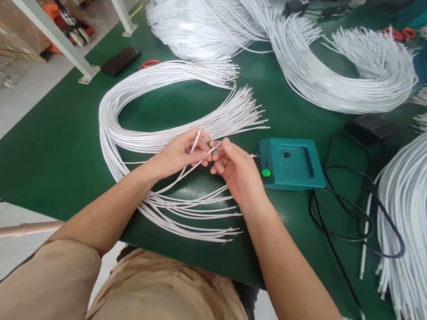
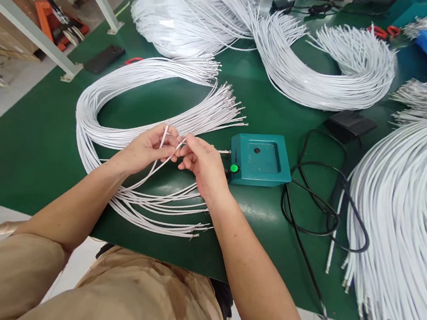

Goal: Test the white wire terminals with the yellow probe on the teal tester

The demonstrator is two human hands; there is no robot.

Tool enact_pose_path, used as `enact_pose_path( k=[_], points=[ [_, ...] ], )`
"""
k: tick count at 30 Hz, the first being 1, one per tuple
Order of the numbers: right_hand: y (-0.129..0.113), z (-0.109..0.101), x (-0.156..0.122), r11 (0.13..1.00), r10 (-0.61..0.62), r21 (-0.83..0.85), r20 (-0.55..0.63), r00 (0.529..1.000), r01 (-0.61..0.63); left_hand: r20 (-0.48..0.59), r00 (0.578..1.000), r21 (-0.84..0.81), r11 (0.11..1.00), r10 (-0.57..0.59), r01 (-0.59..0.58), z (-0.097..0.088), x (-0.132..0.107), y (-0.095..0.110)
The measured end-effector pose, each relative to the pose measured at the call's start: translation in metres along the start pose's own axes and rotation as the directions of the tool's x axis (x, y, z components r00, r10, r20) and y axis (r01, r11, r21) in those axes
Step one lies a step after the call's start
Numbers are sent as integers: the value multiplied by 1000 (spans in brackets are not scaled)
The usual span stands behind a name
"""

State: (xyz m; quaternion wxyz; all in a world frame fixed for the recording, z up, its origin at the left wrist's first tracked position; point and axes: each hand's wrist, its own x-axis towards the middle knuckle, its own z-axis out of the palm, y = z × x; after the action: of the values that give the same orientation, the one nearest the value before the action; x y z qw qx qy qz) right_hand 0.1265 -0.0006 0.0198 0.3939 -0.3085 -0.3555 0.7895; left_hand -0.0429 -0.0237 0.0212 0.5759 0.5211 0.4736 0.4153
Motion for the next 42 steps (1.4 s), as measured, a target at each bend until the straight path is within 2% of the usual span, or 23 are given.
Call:
enact_pose_path(
  k=[3, 7, 11, 15, 18, 21, 24, 26, 28, 30, 32, 34, 36, 37, 39, 42],
  points=[
    [0, 0, -1, 998, -46, -54, -46, 998, 43, 20, 1000, 16, 1000, 19, -20, -1, -1, 0],
    [-1, -1, -1, 992, -64, -110, -69, 996, 57, 60, 993, 91, 990, 99, -105, -3, -2, -2],
    [-2, 0, 1, 959, -133, -262, -91, 987, 106, 80, 991, 164, 979, 107, -119, -3, -1, -1],
    [0, 0, 2, 890, -223, -432, -131, 966, 147, 120, 987, 188, 974, 106, -128, -2, -1, 0],
    [0, -1, 3, 850, -224, -517, -180, 958, 102, 135, 986, 195, 973, 95, -121, -2, -1, -1],
    [-2, -3, 2, 848, -133, -530, -220, 966, -4, 139, 988, 156, 984, 59, -81, -4, -2, -2],
    [-7, -3, 0, 855, -107, -519, -203, 973, -14, 139, 989, 133, 989, 53, -72, -7, -2, -2],
    [-9, -2, -2, 846, -156, -530, -151, 976, 53, 150, 986, 122, 989, 67, -86, -7, -2, -2],
    [-9, -1, -3, 798, -202, -589, -64, 977, 127, 161, 984, 93, 992, 71, -87, -6, -1, -2],
    [-6, -2, -3, 689, -261, -697, 17, 965, 199, 155, 987, 33, 998, 45, -50, -4, -1, -2],
    [-2, -3, -3, 473, -361, -842, 83, 929, 259, 134, 991, -61, 998, -25, 34, -2, -1, -3],
    [1, -5, -3, 134, -433, -954, 186, 882, 267, 117, 986, -165, 976, -121, 140, -1, 0, -3],
    [-1, -7, -3, -210, -414, -944, 322, 852, 255, 99, 976, -234, 948, -196, 214, 0, 1, -3],
    [-3, -9, -4, -337, -385, -908, 375, 843, 250, 80, 974, -246, 942, -213, 227, 1, 2, -4],
    [-10, -13, -4, -479, -361, -849, 423, 831, 224, 22, 976, -221, 951, -217, 216, 1, 4, -6],
    [-22, -24, -4, -542, -370, -828, 388, 844, 143, -51, 982, -124, 977, -179, 172, 2, 7, -11]
  ],
)
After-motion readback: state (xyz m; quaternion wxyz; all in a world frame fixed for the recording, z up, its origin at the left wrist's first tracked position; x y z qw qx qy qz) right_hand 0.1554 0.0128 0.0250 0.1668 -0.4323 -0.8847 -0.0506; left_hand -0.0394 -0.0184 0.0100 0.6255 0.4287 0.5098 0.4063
